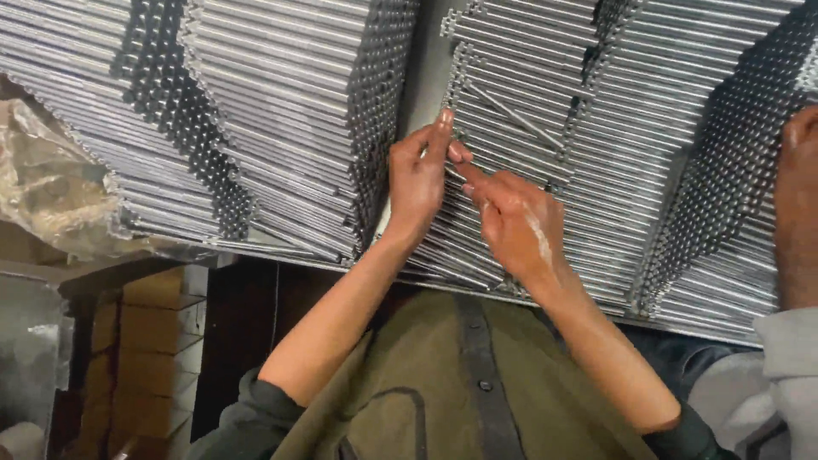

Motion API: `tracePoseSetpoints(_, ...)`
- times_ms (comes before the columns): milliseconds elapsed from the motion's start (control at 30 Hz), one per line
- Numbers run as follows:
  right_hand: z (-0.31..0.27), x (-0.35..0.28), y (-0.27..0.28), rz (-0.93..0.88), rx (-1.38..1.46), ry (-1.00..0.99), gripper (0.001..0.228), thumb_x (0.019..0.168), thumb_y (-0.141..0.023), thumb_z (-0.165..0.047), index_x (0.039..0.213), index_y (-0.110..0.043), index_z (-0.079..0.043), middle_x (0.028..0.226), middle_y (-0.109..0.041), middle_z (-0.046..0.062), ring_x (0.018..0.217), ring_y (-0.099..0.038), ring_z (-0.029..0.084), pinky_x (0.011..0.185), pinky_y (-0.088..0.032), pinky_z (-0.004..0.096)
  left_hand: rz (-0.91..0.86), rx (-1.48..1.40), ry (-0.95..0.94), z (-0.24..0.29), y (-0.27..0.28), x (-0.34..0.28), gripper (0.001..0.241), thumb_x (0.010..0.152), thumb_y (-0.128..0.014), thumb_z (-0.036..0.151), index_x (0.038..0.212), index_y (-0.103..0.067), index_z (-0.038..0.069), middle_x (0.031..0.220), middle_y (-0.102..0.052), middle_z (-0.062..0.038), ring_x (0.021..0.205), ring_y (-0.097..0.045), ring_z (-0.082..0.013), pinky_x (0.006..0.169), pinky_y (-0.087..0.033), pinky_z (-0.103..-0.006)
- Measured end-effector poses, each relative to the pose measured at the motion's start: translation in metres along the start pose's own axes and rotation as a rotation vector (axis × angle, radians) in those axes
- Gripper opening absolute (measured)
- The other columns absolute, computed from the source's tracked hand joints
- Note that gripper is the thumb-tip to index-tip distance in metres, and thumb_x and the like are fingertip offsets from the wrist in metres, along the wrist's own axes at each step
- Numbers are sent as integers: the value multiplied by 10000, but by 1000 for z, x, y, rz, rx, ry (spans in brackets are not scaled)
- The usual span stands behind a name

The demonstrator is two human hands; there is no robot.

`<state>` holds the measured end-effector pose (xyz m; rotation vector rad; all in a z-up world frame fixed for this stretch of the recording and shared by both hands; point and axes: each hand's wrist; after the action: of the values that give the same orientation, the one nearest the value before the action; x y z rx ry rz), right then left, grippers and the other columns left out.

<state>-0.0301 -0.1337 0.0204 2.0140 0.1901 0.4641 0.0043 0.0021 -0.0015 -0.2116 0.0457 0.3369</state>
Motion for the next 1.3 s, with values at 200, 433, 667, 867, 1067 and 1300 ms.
tracePoseSetpoints(200,47,-1,-31,267,-307,299,275,1027,-658,-344,1287,-738,-304,1114,-633,22,1099,-558,295,901,-482,450,161,57,-179,22,-3,-8,465,1065,-563,284,658,-624,69,670,-698,-63,696,-688,-140,767,-542,-311)
tracePoseSetpoints(433,56,1,-33,21,-106,-82,317,1053,-598,-299,1356,-689,-288,1641,-364,159,1534,-167,416,1126,-144,777,133,-88,-12,34,10,7,269,972,-697,242,777,-631,69,702,-641,-51,471,-547,-104,452,-443,-247)
tracePoseSetpoints(667,94,46,-47,-90,-120,67,417,1081,-513,-318,1495,-560,-315,1693,-268,107,1566,-85,350,1165,-72,755,-158,130,-292,-15,2,57,509,974,-607,-160,1425,-590,76,1460,-597,-127,1413,-491,-299,1151,-479,-445)
tracePoseSetpoints(867,107,94,-29,-267,-237,311,805,934,-642,-12,1623,-326,-285,1712,-103,135,1563,-37,413,1207,-45,707,-136,471,-289,-77,-17,130,622,951,-643,-48,1513,-449,135,1634,-352,-149,1542,-322,-362,1223,-417,-451)
tracePoseSetpoints(1067,107,97,-29,-214,-302,259,438,1061,-435,-404,1495,-491,-432,1693,-275,71,1547,-208,394,1206,-181,684,-149,544,-168,-66,-27,163,589,879,-664,-29,1450,-568,76,1483,-546,-204,1391,-488,-413,1191,-380,-511)
tracePoseSetpoints(1300,132,132,-33,-140,-333,337,465,1062,-374,-455,1525,-418,-466,1702,-240,48,1556,-184,382,1209,-193,660,-135,484,-76,-63,-32,182,592,883,-680,24,1458,-570,119,1506,-531,-174,1414,-465,-356,1182,-391,-455)
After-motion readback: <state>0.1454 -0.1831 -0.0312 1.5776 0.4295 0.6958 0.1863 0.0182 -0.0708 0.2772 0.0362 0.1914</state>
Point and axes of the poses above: each hand's wrist, its own x-axis towards the middle knuckle, its own y-axis out of the back of the hand, z = x × y
